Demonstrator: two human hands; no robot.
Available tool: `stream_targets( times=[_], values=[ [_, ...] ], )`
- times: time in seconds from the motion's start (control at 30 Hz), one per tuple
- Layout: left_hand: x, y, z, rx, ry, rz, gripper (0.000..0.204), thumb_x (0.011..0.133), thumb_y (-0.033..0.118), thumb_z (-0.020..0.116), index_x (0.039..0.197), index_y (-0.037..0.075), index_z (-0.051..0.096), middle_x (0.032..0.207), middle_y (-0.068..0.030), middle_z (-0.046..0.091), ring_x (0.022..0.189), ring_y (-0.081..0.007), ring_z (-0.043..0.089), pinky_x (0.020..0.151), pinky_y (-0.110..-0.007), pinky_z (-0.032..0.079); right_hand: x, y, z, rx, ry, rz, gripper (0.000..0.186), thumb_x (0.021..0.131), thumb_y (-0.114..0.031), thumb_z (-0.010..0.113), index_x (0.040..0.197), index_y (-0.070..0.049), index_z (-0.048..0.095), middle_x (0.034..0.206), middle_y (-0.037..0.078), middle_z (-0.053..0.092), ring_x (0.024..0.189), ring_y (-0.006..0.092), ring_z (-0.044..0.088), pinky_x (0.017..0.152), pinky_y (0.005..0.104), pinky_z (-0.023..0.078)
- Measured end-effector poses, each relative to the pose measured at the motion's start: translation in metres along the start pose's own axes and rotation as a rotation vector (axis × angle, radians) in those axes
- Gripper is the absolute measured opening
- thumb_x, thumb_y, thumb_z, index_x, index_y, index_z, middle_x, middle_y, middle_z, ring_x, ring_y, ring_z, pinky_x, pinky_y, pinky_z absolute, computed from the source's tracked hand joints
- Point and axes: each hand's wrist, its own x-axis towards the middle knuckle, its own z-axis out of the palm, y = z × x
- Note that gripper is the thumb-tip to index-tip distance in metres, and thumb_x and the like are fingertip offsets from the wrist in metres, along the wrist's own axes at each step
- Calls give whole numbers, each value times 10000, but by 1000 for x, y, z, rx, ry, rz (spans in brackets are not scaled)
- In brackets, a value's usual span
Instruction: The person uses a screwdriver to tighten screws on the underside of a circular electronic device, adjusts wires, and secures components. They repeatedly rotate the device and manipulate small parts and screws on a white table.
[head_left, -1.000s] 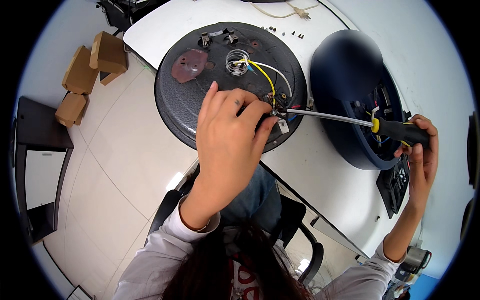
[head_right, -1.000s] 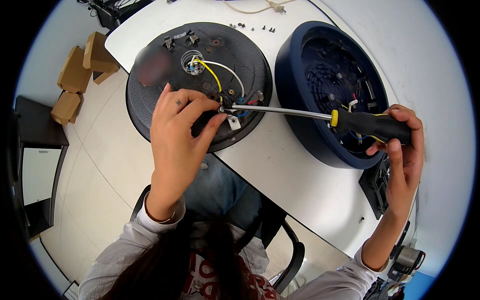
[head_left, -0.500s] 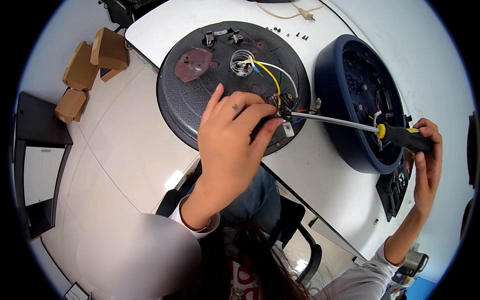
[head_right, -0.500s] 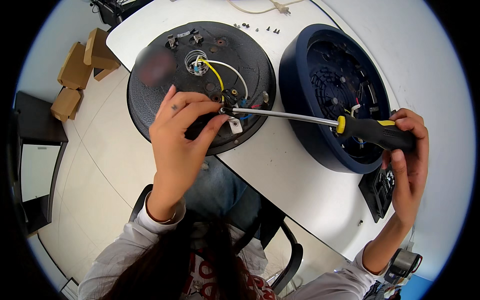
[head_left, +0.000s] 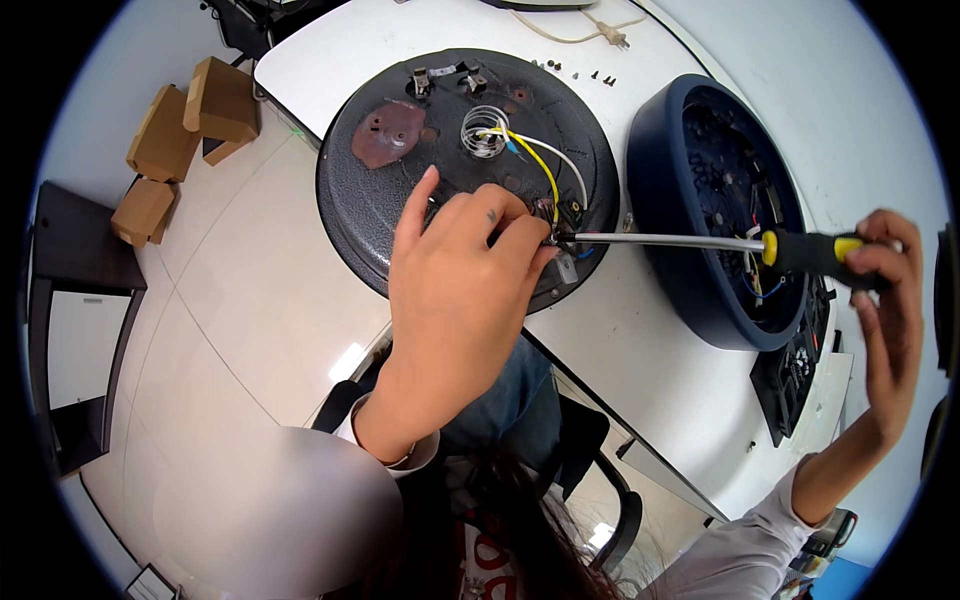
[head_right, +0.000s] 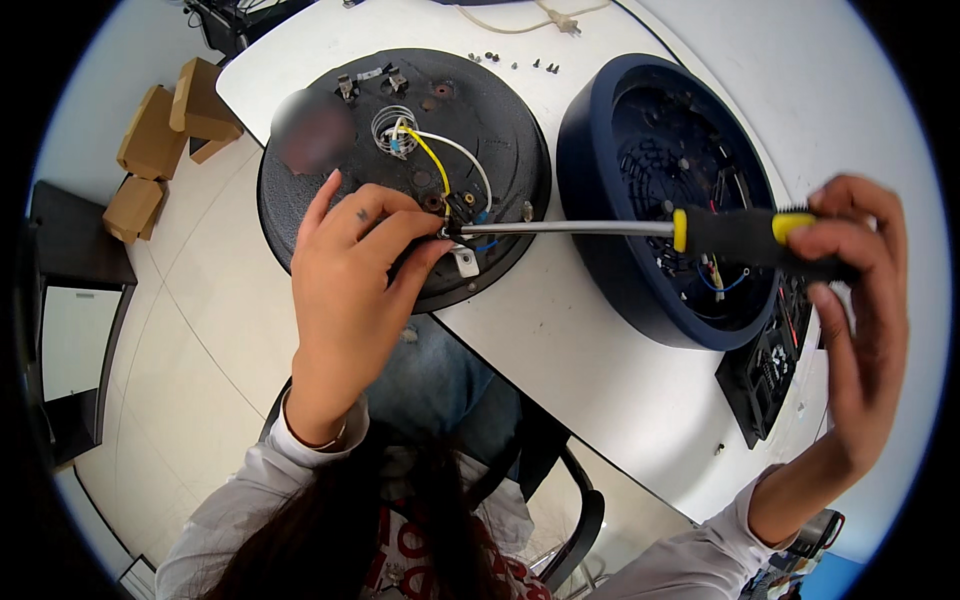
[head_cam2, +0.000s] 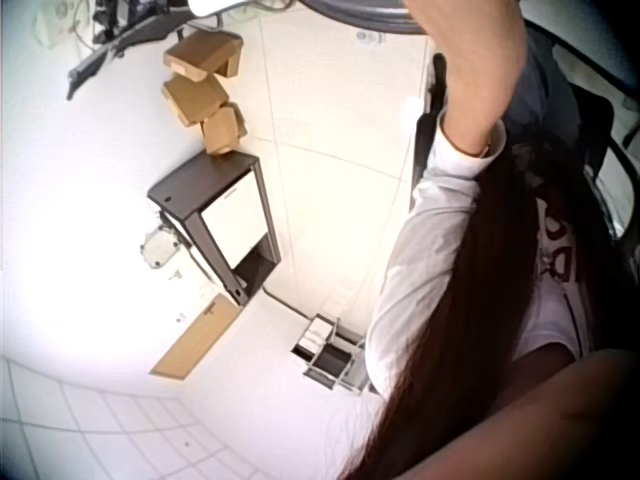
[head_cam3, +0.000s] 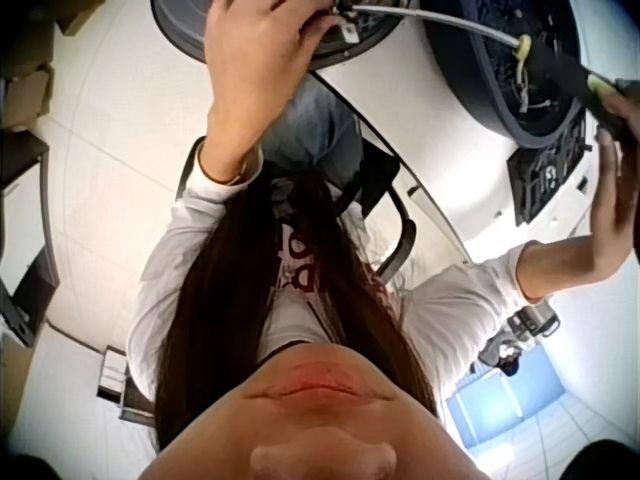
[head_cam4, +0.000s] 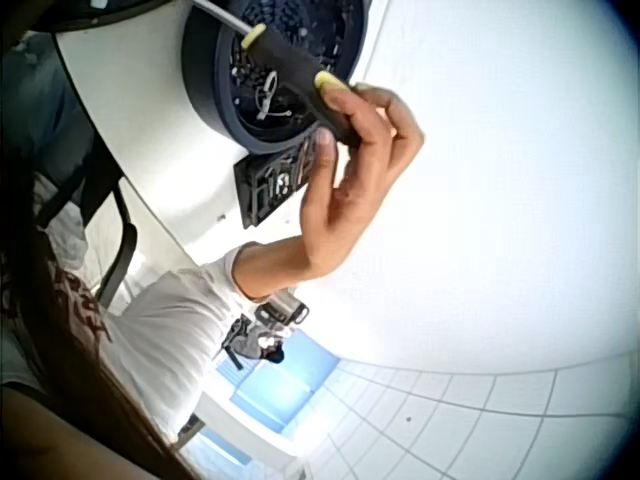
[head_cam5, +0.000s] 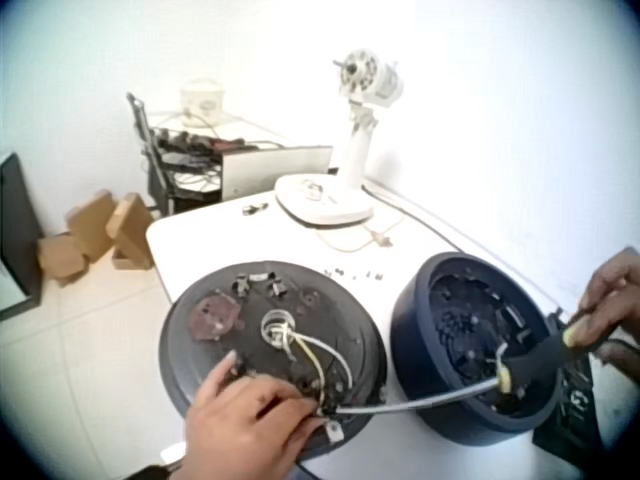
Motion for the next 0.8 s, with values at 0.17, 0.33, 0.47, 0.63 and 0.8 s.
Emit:
stream_targets(
  times=[0.17,0.33,0.47,0.63,0.8],
  values=[
    [-2,-1,12,-36,-20,8,121,721,75,682,827,45,632,779,-31,522,762,-210,555,979,-466,368,56,-21,-27,-122,-76,-185,269,865,-41,441,1101,-90,563,1253,144,422,1144,291,513,944,410,466],
    [-4,-5,13,-60,17,-29,148,699,71,702,831,50,637,787,-39,545,831,-231,570,969,-470,378,117,-38,-18,-137,-99,-319,284,865,-87,449,1133,-94,544,1249,142,439,1129,295,526,935,409,473],
    [-7,-5,17,-42,58,-22,159,683,75,718,821,59,639,818,-39,558,914,-236,565,983,-501,351,135,-44,-9,-113,-123,-326,304,865,-124,456,1160,-98,528,1247,141,452,1118,298,537,927,408,479],
    [-8,-5,16,-66,58,-38,160,684,82,720,821,62,640,846,-42,560,949,-235,561,996,-519,327,146,-46,-10,-81,-108,-336,337,865,-171,464,1193,-103,509,1243,139,469,1104,302,550,918,407,486],
    [-3,-1,19,-162,68,-22,155,695,84,711,830,59,639,857,-50,557,957,-246,559,1003,-525,322,137,-49,-14,-83,-118,-297,377,865,-217,473,1225,-107,490,1239,138,486,1090,306,563,909,406,493]
  ],
)
